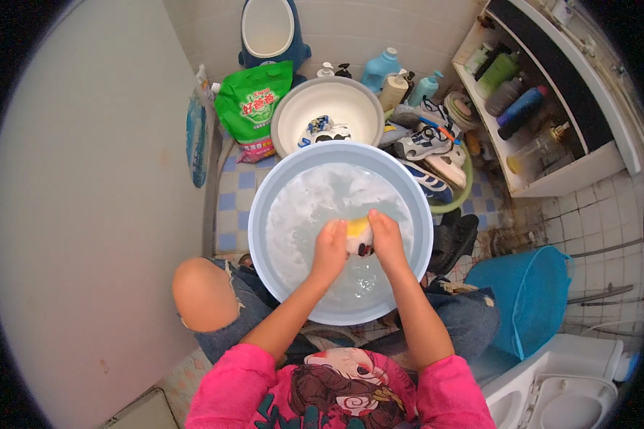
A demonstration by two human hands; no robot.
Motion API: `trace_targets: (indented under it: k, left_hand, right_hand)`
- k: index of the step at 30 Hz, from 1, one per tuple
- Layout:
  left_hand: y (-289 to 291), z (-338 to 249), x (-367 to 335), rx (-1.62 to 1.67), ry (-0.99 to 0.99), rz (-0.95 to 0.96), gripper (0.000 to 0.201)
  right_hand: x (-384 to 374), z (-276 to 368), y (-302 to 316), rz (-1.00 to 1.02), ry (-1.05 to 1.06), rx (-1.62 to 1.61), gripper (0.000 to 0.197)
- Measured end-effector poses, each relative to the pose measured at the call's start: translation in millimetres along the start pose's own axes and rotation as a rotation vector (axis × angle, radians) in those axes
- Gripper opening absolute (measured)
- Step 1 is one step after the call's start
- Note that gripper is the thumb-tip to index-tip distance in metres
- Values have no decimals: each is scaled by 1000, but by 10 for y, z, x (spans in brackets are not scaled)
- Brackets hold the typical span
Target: The person washes socks by hand in a basin of soapy water, scrubbing them and placing them into an adjacent basin.
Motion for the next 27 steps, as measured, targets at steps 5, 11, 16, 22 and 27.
trace_targets:
  k: [5, 11, 16, 22, 27]
  left_hand:
    - [64, -130, -55, 73, 115, -6, 25]
    - [71, 117, -37, 80, -102, -40, 25]
    - [129, 236, -103, -58, -116, -77, 30]
    - [1, 0, 66, -186, -188, 3, 33]
    - [238, 79, -139, -78, -97, -131, 34]
  right_hand:
    - [91, 198, -25, 70, -44, -138, 26]
    - [340, 745, -230, 59, 486, 465, 22]
    - [390, 715, -264, 23, 538, 447, 24]
    - [318, 713, -187, -43, 599, 559, 32]
    - [644, 892, -392, 68, 859, 498, 19]
Point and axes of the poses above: each hand's wrist, its own x-axis away from the middle knuckle, its own y-axis out of the back of the hand, z = x × y, the point moved 8 cm from there along -x, towards the middle knuckle, and after that the axes turned 8 degrees about -z, right-handed, at the moved point
